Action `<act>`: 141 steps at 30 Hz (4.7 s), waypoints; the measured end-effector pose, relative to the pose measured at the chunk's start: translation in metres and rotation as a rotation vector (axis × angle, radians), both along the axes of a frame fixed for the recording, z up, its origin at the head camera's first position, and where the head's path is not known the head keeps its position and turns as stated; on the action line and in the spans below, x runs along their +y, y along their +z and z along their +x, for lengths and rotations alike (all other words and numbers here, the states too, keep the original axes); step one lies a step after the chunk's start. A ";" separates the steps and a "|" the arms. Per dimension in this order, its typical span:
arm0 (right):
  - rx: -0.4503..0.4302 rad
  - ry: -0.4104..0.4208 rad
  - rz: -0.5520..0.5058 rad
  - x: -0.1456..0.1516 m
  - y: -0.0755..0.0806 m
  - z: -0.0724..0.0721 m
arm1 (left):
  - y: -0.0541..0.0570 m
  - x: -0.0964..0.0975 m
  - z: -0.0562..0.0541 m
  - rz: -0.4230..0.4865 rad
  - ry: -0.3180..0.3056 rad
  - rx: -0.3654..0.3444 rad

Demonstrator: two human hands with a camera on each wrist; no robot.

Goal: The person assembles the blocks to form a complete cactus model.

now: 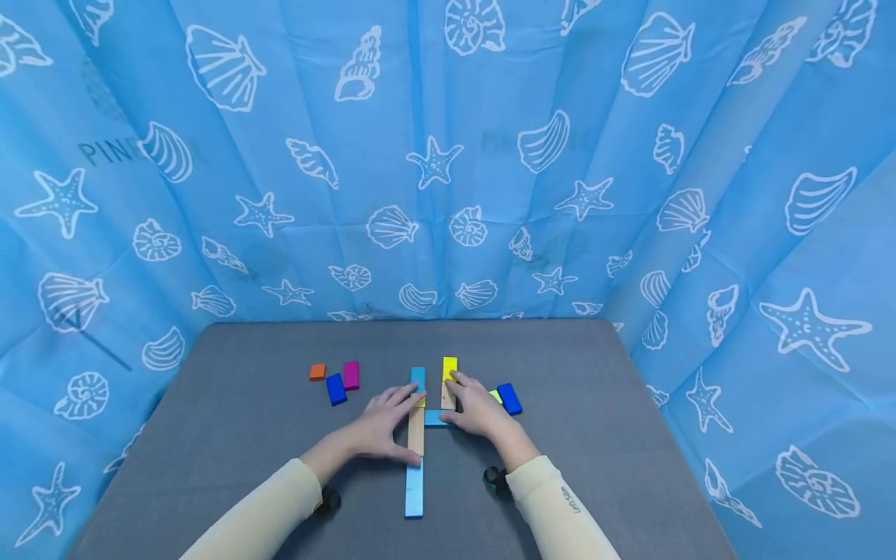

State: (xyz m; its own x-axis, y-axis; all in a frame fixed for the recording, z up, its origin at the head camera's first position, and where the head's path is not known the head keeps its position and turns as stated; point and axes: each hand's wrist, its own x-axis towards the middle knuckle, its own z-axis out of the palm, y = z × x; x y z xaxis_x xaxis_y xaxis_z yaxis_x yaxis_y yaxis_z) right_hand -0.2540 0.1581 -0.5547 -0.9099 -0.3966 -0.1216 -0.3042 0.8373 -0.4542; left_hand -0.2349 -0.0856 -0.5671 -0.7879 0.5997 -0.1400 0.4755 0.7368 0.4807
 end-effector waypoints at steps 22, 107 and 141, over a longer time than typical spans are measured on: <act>-0.010 -0.026 -0.047 0.004 0.013 0.000 | -0.001 0.004 0.008 -0.076 0.032 -0.041; 0.042 -0.116 -0.254 0.057 0.029 -0.053 | -0.010 0.003 0.007 -0.053 0.057 -0.050; 0.056 -0.093 -0.229 -0.013 0.030 -0.088 | -0.012 0.002 0.007 -0.042 0.062 -0.047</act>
